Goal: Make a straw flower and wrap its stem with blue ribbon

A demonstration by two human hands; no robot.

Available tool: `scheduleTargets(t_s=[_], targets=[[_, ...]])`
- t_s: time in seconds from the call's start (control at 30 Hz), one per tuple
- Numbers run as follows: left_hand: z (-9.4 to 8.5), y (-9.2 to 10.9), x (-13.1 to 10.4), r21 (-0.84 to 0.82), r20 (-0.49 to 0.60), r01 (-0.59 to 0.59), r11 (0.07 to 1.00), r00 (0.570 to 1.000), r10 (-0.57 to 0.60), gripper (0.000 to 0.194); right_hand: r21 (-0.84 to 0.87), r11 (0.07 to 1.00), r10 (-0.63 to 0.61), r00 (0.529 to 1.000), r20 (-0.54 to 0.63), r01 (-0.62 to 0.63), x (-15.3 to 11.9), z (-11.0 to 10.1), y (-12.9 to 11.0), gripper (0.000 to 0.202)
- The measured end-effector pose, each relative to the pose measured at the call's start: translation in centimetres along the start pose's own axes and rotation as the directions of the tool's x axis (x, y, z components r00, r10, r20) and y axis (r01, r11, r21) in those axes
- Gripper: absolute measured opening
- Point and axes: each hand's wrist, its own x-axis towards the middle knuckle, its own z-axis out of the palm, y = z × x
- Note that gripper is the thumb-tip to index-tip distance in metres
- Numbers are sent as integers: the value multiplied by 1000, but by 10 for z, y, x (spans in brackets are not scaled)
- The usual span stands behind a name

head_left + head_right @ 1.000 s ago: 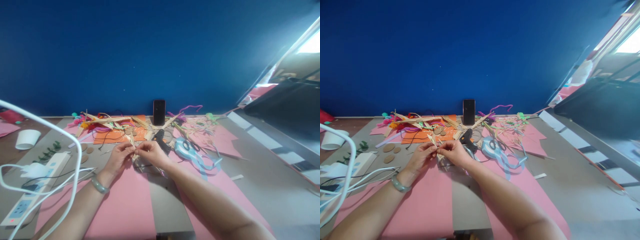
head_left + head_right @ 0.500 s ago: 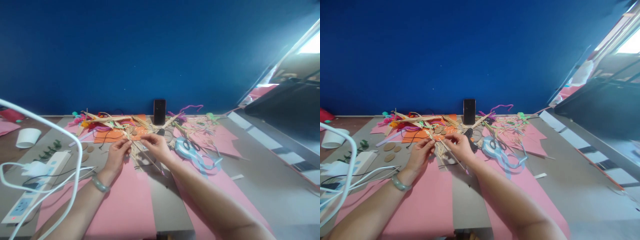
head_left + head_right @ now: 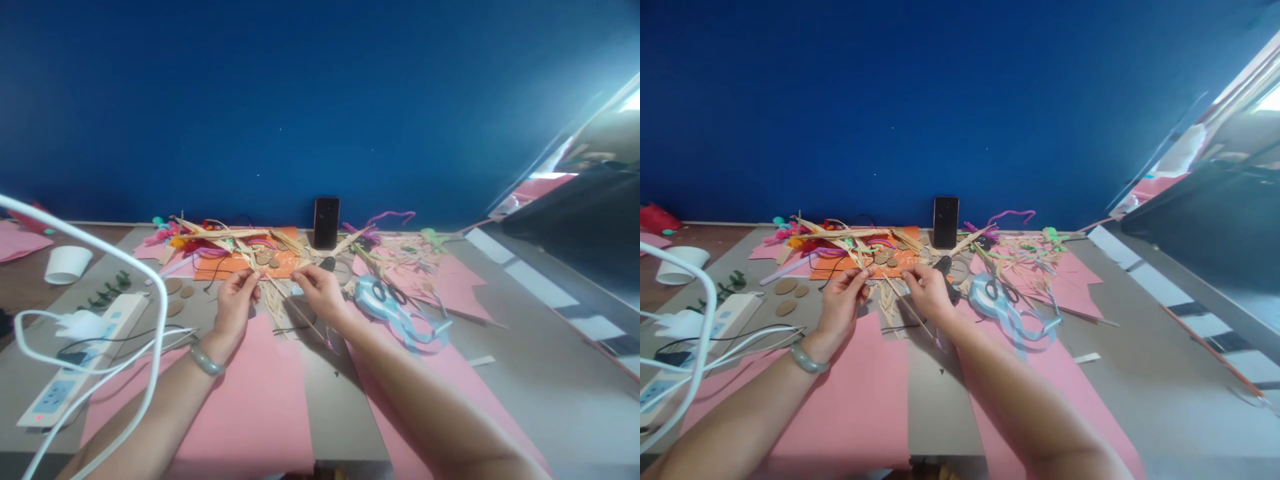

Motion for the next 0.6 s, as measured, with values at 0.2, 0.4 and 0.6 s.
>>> scheduleTargets(t_s=[0.2, 0.4, 0.6], targets=[[-1, -2, 0, 24, 19, 0, 1000, 1000, 0, 26, -394, 906, -67, 973, 222, 152, -7, 9, -5, 32], [-3, -3, 4, -10, -5, 0, 1000, 1000, 0, 27, -393, 895, -129, 965, 229, 213, -11, 11, -3, 41], [-6, -1, 8, 3, -45, -24, 1000, 999, 24, 27, -302, 914, -164, 926, 340, 273, -13, 15, 3, 7]])
